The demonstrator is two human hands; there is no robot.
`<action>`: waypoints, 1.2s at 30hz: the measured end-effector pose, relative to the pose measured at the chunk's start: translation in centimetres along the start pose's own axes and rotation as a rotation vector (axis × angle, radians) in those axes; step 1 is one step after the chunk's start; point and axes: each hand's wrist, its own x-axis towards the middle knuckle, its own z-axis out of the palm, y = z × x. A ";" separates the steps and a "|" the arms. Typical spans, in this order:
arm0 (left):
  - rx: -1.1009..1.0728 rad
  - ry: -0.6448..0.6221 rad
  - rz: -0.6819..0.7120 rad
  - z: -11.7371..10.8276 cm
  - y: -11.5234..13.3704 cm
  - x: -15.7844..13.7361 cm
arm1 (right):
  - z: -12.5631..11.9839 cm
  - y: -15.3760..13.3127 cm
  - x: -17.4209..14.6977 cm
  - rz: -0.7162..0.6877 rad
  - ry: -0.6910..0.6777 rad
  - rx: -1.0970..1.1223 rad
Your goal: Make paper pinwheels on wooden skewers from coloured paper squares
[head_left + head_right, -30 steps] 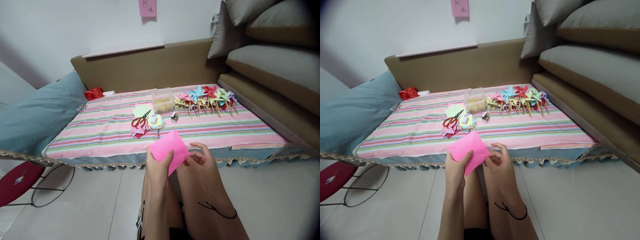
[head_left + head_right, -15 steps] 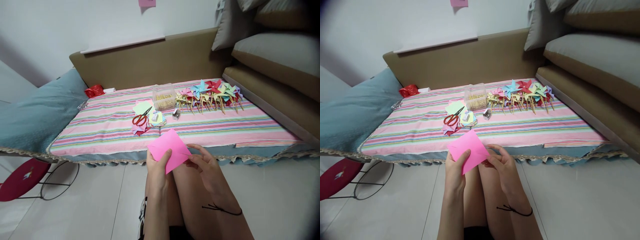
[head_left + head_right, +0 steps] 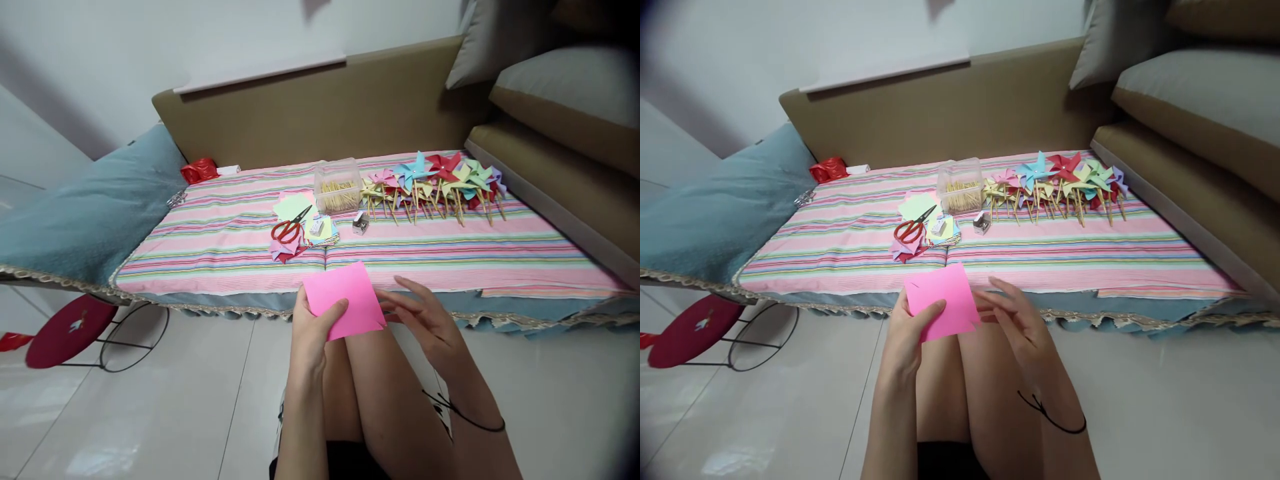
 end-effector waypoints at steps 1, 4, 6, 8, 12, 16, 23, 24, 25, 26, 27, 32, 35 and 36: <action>0.011 -0.030 -0.023 -0.1 0.1 0.0 | -0.3 0.0 0.0 -0.025 -0.048 -0.041; 0.040 -0.100 -0.070 -0.2 0.3 -0.1 | -0.6 0.0 0.0 0.006 -0.125 -0.115; 0.062 -0.140 -0.074 -0.1 0.4 -0.2 | -0.3 -0.2 0.0 0.053 -0.111 -0.079; 0.085 -0.183 -0.067 0.0 0.3 -0.3 | 0.2 -0.4 0.1 0.091 -0.065 -0.020; 0.109 -0.238 -0.047 0.0 -0.2 -0.3 | 1.4 -0.4 0.3 0.149 0.060 0.072; 0.113 -0.299 -0.032 0.0 -0.6 -0.1 | 2.2 0.2 0.4 0.193 0.228 0.140; 0.144 -0.342 0.010 0.1 -1.1 0.0 | 2.4 0.6 0.4 0.087 0.234 -0.011; 0.149 -0.345 0.016 0.1 -1.2 0.0 | 2.4 0.6 0.4 0.072 0.233 -0.039; 0.155 -0.349 0.022 0.1 -1.2 0.0 | 2.4 0.6 0.4 0.063 0.235 -0.068; 0.162 -0.353 0.028 0.2 -1.3 0.0 | 2.4 0.5 0.3 0.059 0.241 -0.096; 0.166 -0.356 0.032 0.2 -1.3 -0.1 | 2.4 0.5 0.3 0.056 0.248 -0.123; 0.222 -0.347 0.043 0.2 -1.3 -0.2 | 2.4 0.5 0.3 0.034 0.272 -0.182; 0.255 -0.326 0.058 0.2 -1.2 -0.3 | 2.3 0.4 0.3 0.031 0.271 -0.175; 0.251 -0.324 0.058 0.2 -1.3 -0.3 | 2.3 0.3 0.3 0.029 0.268 -0.175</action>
